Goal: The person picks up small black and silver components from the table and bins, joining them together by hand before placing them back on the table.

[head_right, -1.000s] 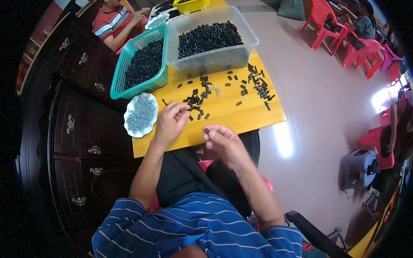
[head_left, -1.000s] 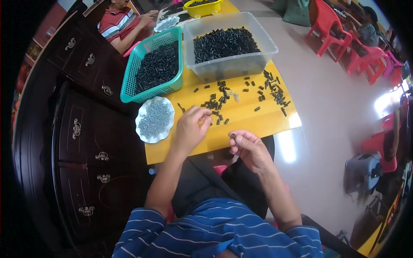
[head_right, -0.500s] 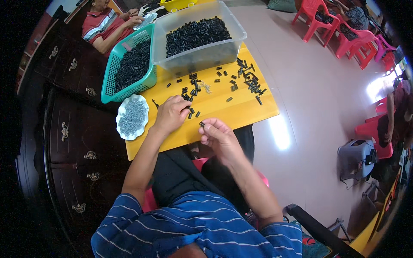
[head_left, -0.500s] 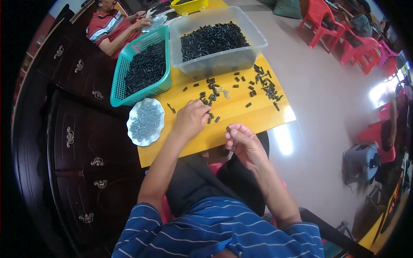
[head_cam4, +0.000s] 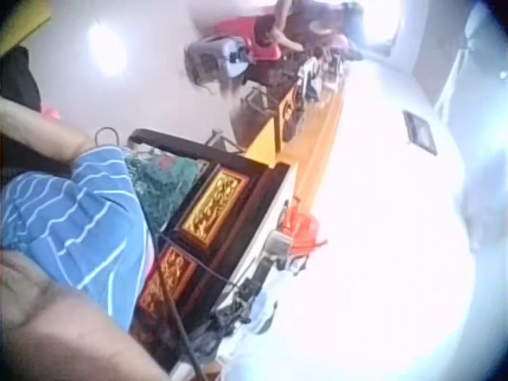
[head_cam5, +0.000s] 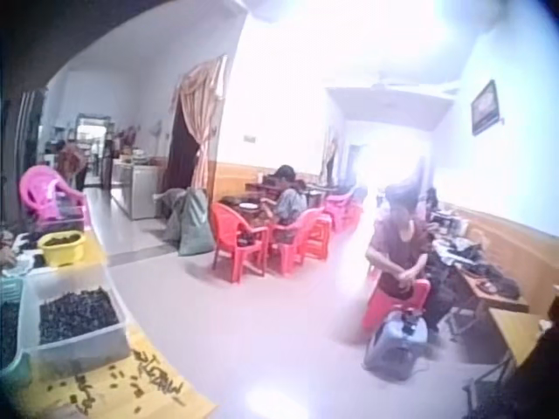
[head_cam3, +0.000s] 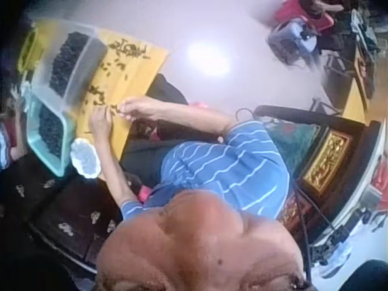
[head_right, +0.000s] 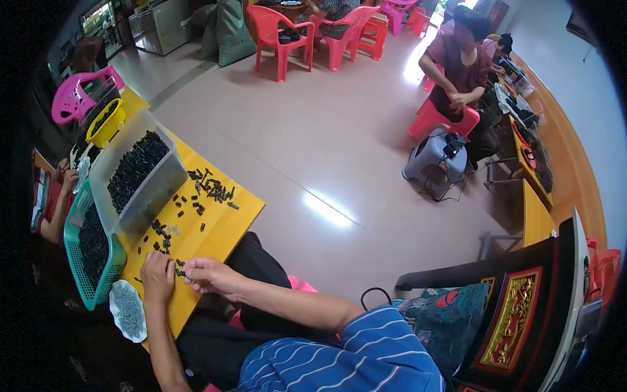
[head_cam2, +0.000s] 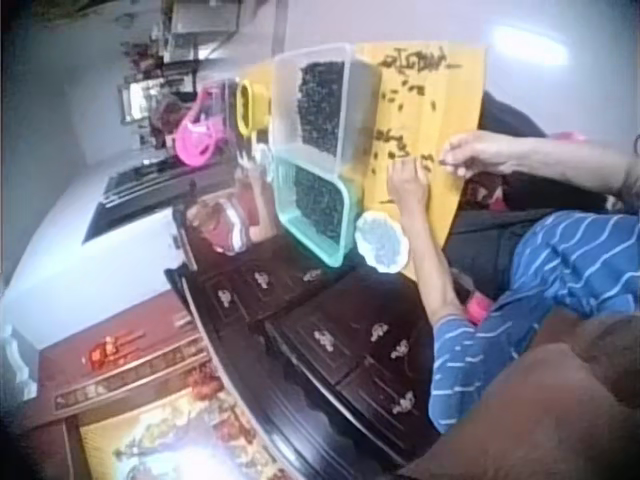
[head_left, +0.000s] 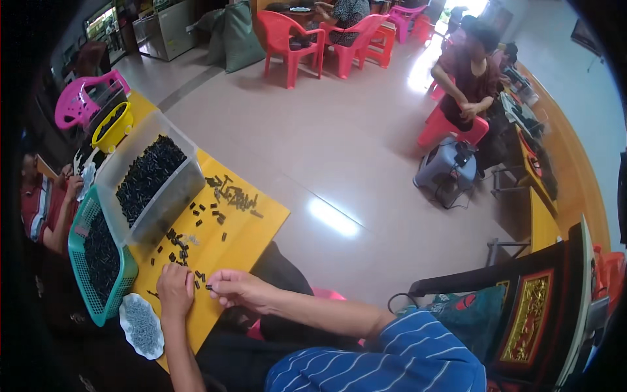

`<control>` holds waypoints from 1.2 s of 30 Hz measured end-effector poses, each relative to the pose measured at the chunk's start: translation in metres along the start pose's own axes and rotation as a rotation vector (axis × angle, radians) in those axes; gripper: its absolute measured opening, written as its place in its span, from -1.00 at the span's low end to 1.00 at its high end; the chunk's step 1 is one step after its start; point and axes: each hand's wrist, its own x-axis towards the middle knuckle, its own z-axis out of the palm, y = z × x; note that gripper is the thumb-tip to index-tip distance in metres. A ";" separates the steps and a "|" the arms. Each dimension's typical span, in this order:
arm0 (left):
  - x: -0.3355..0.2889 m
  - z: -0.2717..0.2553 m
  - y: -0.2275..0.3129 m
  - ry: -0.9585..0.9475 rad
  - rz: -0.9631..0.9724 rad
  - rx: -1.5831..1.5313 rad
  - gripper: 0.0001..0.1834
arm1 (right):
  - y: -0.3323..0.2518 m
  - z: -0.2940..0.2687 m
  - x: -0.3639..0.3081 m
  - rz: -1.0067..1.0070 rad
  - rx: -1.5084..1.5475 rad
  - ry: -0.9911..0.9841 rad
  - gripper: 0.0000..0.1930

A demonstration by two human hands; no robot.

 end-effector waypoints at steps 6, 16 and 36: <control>-0.005 -0.015 0.004 0.179 -0.189 -0.156 -0.93 | 0.002 0.000 0.004 0.039 0.018 -0.002 -0.79; -0.022 -0.027 0.054 0.336 -0.453 -0.787 -0.88 | -0.010 -0.004 -0.007 0.076 0.112 0.076 -0.77; -0.055 -0.053 0.069 0.197 -0.551 -0.944 -0.88 | -0.002 0.016 -0.007 0.036 -0.133 0.022 -0.81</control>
